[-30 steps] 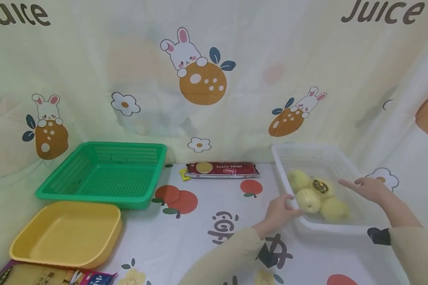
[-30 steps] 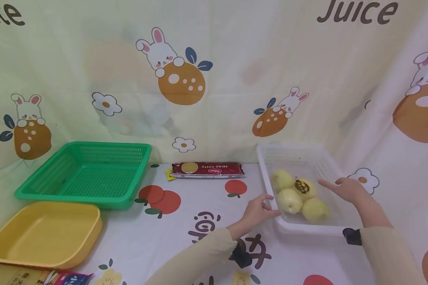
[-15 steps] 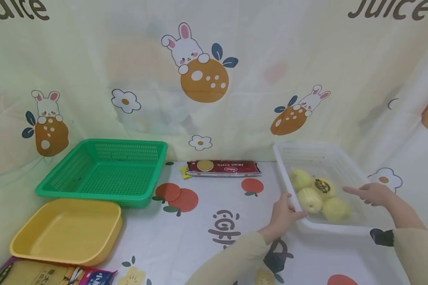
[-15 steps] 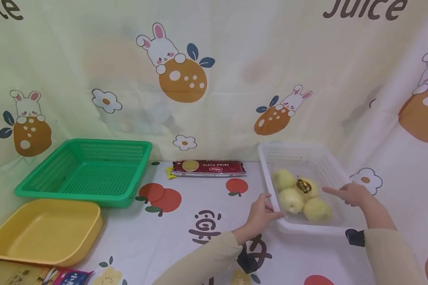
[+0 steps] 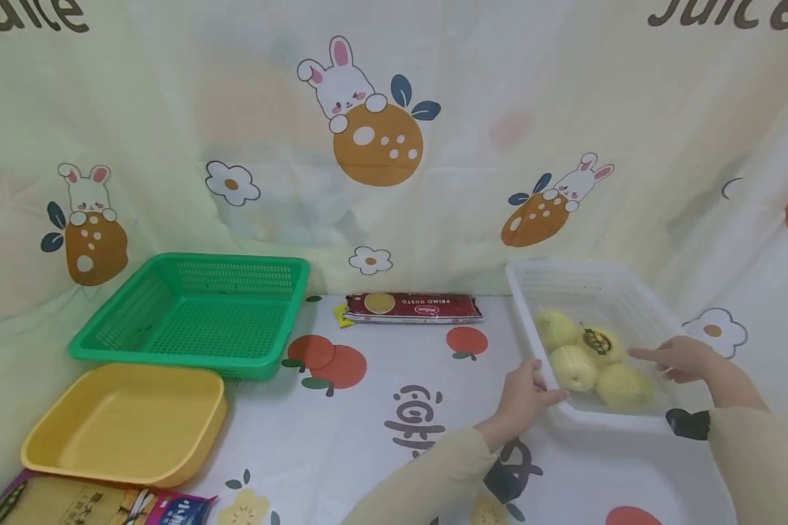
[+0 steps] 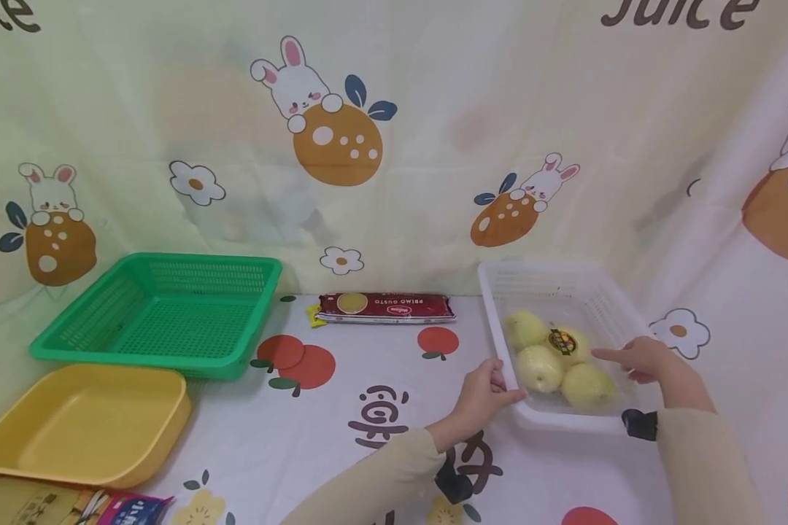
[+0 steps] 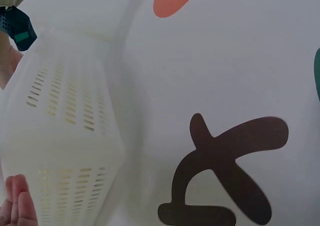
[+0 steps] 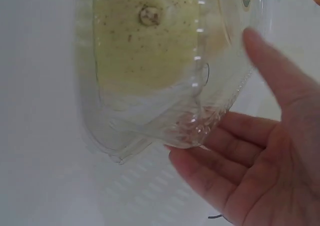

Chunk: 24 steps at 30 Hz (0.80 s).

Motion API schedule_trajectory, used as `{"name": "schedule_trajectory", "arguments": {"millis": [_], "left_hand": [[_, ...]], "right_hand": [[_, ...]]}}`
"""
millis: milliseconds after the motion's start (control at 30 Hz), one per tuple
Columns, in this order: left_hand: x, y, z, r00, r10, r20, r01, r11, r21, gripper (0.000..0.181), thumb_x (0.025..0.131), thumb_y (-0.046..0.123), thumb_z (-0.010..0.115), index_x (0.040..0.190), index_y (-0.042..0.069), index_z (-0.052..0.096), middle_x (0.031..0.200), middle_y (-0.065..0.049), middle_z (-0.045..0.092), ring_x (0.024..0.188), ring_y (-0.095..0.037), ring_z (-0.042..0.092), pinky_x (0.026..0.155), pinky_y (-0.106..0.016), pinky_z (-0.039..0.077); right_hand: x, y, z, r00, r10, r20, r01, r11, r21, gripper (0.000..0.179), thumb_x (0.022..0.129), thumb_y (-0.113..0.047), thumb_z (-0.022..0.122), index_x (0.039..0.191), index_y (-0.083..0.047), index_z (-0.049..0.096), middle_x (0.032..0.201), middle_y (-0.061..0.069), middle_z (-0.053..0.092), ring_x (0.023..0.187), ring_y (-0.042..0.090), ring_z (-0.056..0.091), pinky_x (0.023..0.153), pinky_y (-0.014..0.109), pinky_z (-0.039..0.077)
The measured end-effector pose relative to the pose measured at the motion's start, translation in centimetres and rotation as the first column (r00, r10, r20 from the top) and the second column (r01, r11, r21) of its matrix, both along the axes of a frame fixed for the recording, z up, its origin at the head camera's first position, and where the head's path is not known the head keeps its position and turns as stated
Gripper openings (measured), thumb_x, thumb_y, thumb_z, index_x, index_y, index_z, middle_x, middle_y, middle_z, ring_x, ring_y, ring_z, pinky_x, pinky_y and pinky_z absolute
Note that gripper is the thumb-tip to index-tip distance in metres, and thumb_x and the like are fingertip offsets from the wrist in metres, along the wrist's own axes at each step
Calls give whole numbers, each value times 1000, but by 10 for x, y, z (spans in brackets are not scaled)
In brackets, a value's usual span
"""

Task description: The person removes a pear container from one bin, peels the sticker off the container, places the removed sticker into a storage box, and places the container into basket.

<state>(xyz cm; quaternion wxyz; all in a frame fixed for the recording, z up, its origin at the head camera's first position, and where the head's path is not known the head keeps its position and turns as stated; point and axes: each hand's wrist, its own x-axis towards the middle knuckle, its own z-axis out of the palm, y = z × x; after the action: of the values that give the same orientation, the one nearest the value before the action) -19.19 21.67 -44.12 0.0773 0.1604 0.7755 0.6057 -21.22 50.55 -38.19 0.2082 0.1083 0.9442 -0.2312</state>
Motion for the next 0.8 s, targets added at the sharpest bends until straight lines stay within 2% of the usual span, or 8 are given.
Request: {"name": "schedule_trajectory", "arguments": {"millis": [33,133,267,333,367,500,567,800], "left_hand": [[0,-1,1,1000,-1,-3,1,1000,0,50,72,13,75,115,2,52,67,7,49,60,-3,47,55,-17,41],[-2,-4,3,1000,-8,-15,8,1000,-4,49,73,13,74,116,2,51,67,7,48,59,-3,46,54,-17,41],[-2,-4,5,1000,-20,-20,20,1000,-11,49,74,13,73,116,2,50,67,7,47,58,-3,45,52,-17,41],[-1,-3,4,1000,-20,-16,19,1000,-15,49,74,13,73,116,2,50,65,7,47,57,-4,45,52,-17,40],[0,-2,4,1000,-19,-11,19,1000,-18,49,74,13,73,116,2,50,65,7,47,56,-4,44,52,-17,40],[2,1,6,1000,-22,-2,22,999,-35,49,75,14,73,117,3,50,65,7,46,56,-4,44,52,-17,40],[2,2,7,1000,-27,-4,26,999,-43,49,75,14,72,117,4,50,65,7,47,57,-4,44,52,-17,40],[3,4,11,999,-42,-18,41,995,-89,49,77,17,71,119,6,49,67,7,46,57,-4,43,51,-17,39]], "right_hand": [[0,0,-1,1000,-5,14,5,1000,-5,50,83,-52,51,57,-12,35,56,-4,36,52,10,37,55,28,39],[-2,0,0,998,-29,57,33,997,-71,54,86,-50,49,63,-2,42,62,0,41,54,10,39,58,28,41],[0,-2,4,990,-71,118,93,976,-195,70,88,-47,48,99,22,43,83,12,51,65,15,49,63,30,45],[3,-4,5,986,-84,141,115,967,-229,66,88,-45,49,96,21,44,81,10,52,66,15,52,63,29,46],[4,-4,6,984,-94,152,128,964,-233,60,88,-44,50,85,16,47,76,7,51,64,14,51,62,28,46],[11,-5,6,980,-88,180,130,963,-236,47,89,-42,51,57,-11,34,57,-4,39,54,8,43,58,23,42],[13,-4,6,979,-79,189,124,962,-243,49,89,-41,50,53,-16,29,52,-5,35,53,7,38,57,23,39],[16,1,3,980,-104,168,152,941,-304,41,89,-38,52,59,-12,42,53,-4,38,54,10,39,56,24,38]]}}
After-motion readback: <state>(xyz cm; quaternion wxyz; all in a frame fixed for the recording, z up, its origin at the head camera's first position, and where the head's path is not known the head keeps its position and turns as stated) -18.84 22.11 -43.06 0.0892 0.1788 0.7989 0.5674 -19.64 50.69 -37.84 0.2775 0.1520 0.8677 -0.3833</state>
